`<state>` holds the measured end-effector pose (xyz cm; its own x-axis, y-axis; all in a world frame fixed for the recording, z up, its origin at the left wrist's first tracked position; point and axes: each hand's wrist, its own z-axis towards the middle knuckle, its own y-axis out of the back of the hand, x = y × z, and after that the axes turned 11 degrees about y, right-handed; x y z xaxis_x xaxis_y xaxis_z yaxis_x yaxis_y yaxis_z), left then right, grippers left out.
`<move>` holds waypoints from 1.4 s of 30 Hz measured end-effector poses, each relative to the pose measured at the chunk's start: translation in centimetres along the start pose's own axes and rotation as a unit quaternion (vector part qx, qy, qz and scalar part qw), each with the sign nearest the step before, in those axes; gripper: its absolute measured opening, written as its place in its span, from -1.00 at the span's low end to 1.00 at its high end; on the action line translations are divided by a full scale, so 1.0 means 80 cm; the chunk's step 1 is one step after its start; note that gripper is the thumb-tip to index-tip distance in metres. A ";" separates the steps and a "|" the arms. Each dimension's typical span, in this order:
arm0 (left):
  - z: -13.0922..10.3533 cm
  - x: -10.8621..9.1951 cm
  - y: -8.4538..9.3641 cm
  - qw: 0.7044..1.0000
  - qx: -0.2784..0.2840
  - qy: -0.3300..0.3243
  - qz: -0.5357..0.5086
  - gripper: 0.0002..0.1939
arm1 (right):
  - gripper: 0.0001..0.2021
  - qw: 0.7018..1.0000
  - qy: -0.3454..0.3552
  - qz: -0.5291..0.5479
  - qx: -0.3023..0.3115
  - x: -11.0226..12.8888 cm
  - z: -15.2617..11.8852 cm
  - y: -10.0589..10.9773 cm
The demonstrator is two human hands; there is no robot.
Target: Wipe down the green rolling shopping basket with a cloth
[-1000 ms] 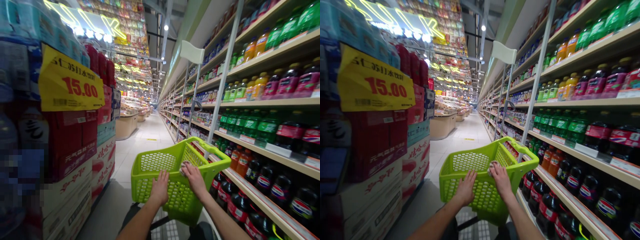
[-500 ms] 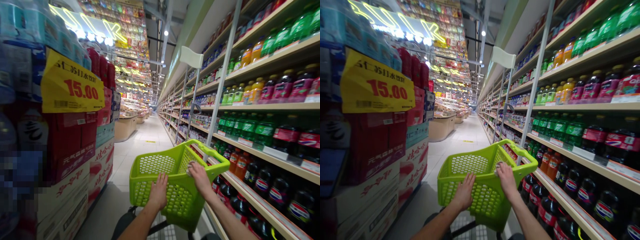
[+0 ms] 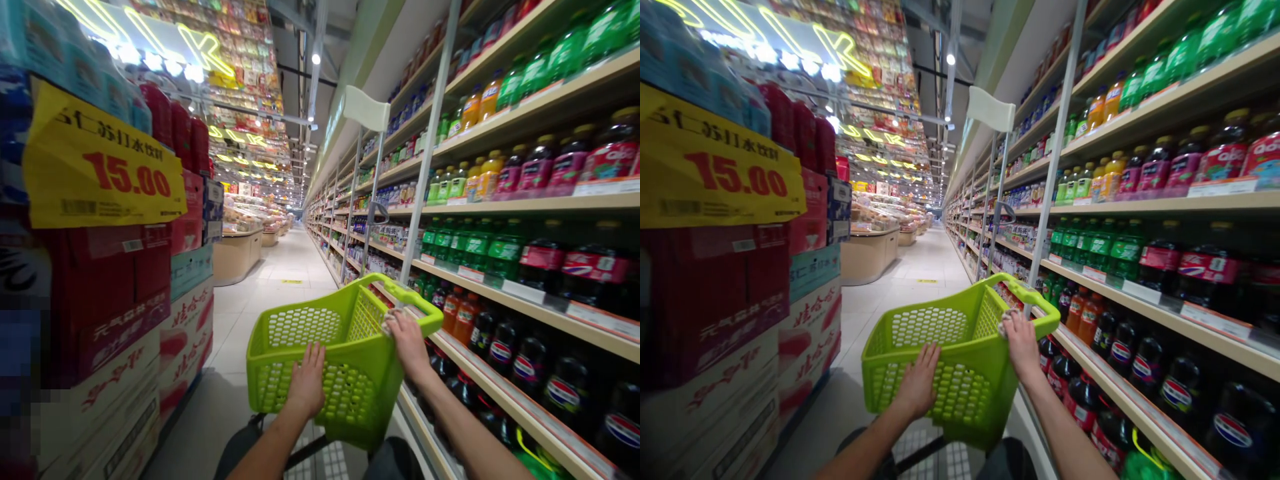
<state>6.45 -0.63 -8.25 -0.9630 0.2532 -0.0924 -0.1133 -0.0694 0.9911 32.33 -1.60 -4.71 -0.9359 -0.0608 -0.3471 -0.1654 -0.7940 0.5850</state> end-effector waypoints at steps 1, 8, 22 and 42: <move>0.000 -0.001 0.000 1.000 0.000 0.002 -0.002 -0.06 | -0.68 1.000 -0.019 -0.009 0.001 -0.009 -0.001 0.004; 0.002 0.000 -0.001 1.000 0.007 -0.003 -0.006 -0.05 | -0.66 0.992 0.118 0.038 -0.003 0.051 0.000 -0.026; 0.008 0.001 0.017 0.997 0.038 0.001 -0.063 -0.11 | -0.69 0.995 0.073 0.060 0.007 0.068 0.006 -0.030; 0.006 0.005 0.001 0.999 -0.004 0.054 -0.009 -0.14 | -0.64 0.999 -0.031 0.026 0.002 0.025 0.004 -0.019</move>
<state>6.17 -0.10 -8.13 -0.9814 0.1495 -0.1203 -0.1324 -0.0740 0.9884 30.61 -0.37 -6.07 -0.9609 -0.0643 -0.2694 -0.1168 -0.7878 0.6047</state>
